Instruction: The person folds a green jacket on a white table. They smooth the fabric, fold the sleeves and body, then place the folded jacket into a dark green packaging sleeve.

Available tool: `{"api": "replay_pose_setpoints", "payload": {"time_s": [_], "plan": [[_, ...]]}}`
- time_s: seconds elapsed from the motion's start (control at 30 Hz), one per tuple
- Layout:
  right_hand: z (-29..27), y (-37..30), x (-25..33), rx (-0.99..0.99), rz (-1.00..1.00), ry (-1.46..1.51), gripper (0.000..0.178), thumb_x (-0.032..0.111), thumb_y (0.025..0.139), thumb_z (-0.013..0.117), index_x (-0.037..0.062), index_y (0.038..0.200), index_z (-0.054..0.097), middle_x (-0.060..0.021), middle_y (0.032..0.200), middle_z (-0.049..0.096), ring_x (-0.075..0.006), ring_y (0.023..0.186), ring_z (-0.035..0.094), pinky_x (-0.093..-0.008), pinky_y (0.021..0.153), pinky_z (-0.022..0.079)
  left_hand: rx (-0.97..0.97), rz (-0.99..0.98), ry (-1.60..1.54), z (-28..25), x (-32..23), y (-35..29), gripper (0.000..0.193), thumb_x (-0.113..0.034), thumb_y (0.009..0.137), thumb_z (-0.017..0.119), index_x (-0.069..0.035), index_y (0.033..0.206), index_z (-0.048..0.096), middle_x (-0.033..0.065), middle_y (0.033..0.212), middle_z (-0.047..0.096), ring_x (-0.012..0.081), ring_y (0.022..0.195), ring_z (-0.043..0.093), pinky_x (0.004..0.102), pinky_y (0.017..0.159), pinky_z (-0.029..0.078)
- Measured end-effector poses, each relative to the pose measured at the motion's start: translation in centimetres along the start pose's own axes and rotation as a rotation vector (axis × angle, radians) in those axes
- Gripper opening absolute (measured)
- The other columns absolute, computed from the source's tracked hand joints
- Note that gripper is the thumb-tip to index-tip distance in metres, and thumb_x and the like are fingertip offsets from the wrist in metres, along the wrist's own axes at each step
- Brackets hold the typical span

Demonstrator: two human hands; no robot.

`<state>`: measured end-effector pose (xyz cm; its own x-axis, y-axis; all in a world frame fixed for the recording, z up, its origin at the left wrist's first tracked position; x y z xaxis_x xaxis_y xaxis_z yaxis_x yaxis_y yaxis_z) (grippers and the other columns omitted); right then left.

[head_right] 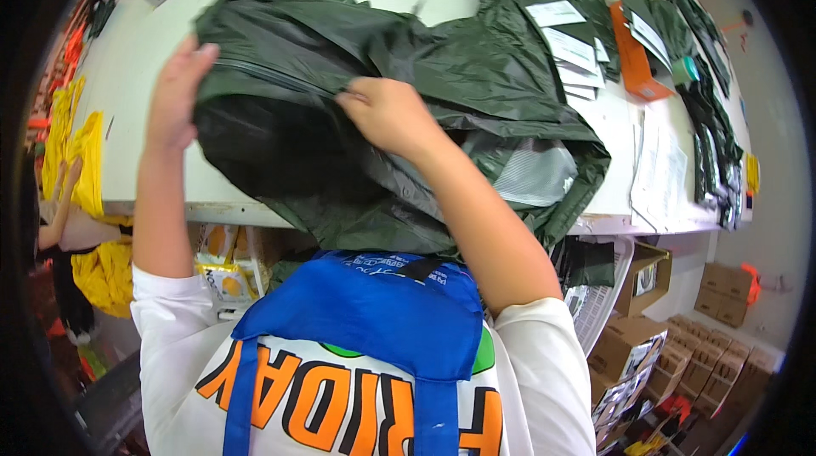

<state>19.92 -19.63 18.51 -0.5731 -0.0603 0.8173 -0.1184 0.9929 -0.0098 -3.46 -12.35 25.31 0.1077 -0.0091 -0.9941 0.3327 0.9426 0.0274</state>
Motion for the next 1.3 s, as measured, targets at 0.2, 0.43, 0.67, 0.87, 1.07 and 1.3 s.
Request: {"api": "replay_pose_setpoints", "payload": {"time_s": [0.2, 0.43, 0.67, 0.87, 1.07, 1.3], "plan": [[-12.1, -11.6, -12.8, -0.018, 0.535, -0.100, 0.027, 0.024, 0.086, 0.058, -0.0025, 0.080, 0.059, -0.0092, 0.062, 0.053, -0.0161, 0.061, 0.049, -0.0324, 0.060, 0.041, -0.205, 0.008, -0.300, -10.5, -4.6, 1.8, 0.028, -0.012, 0.089, 0.058, 0.000, 0.115, 0.059, 0.0135, 0.111, 0.064, 0.0247, 0.098, 0.063, 0.0360, 0.089, 0.049], [-18.5, -21.8, -15.6, -0.051, 0.923, 0.090, 0.026, 0.022, 0.085, 0.058, 0.0023, 0.068, 0.058, -0.0009, 0.058, 0.050, -0.0110, 0.055, 0.043, -0.0264, 0.054, 0.035, -0.197, -0.087, -0.371, -19.7, -3.1, 2.9, 0.031, -0.018, 0.093, 0.051, 0.002, 0.117, 0.056, 0.0172, 0.111, 0.064, 0.0285, 0.100, 0.063, 0.0403, 0.093, 0.048], [-12.9, -22.7, -21.6, -0.713, 0.647, 0.055, 0.029, 0.022, 0.081, 0.070, 0.0001, 0.097, 0.060, -0.0032, 0.082, 0.058, -0.0122, 0.075, 0.052, -0.0280, 0.071, 0.042, -0.475, -0.322, 0.169, -25.7, 5.5, 1.0, 0.034, -0.015, 0.095, 0.047, -0.002, 0.127, 0.050, 0.0094, 0.120, 0.060, 0.0217, 0.104, 0.060, 0.0336, 0.090, 0.047], [-8.9, -24.9, -23.8, -0.831, 0.773, -0.051, 0.059, 0.029, 0.073, 0.079, -0.0023, 0.115, 0.053, -0.0149, 0.102, 0.061, -0.0232, 0.091, 0.058, -0.0351, 0.081, 0.046, -0.489, -0.393, 0.204, -26.2, 8.6, 1.1, 0.035, -0.014, 0.097, 0.040, -0.003, 0.130, 0.046, 0.0108, 0.122, 0.058, 0.0231, 0.106, 0.059, 0.0354, 0.091, 0.047], [-6.1, -23.7, -22.3, -0.547, 0.760, -0.192, 0.087, 0.015, 0.062, 0.082, -0.0050, 0.129, 0.031, -0.0289, 0.108, 0.057, -0.0442, 0.103, 0.056, -0.0421, 0.089, 0.046, -0.535, -0.431, 0.259, -25.7, 10.2, 2.0, 0.037, -0.015, 0.097, 0.042, -0.005, 0.132, 0.045, 0.0121, 0.123, 0.057, 0.0243, 0.105, 0.059, 0.0371, 0.091, 0.048], [-20.4, -28.3, -24.4, -0.440, 0.743, 0.669, 0.046, -0.008, 0.070, 0.056, -0.0041, 0.116, 0.053, -0.0045, 0.086, 0.059, -0.0153, 0.076, 0.056, -0.0275, 0.062, 0.047, -0.442, -0.371, -0.034, -28.3, 10.7, 2.0, 0.036, -0.019, 0.098, 0.041, -0.005, 0.131, 0.046, 0.0134, 0.125, 0.056, 0.0278, 0.108, 0.059, 0.0410, 0.091, 0.049]]}}
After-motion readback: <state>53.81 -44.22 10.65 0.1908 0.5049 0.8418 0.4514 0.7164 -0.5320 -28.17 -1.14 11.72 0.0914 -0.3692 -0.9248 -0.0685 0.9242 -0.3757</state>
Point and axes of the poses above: each hand's wrist, its own y-axis towards the middle knuckle, its own z-axis out of the palm, x = y × z, the point moved 4 cm from there along y, towards the middle knuckle
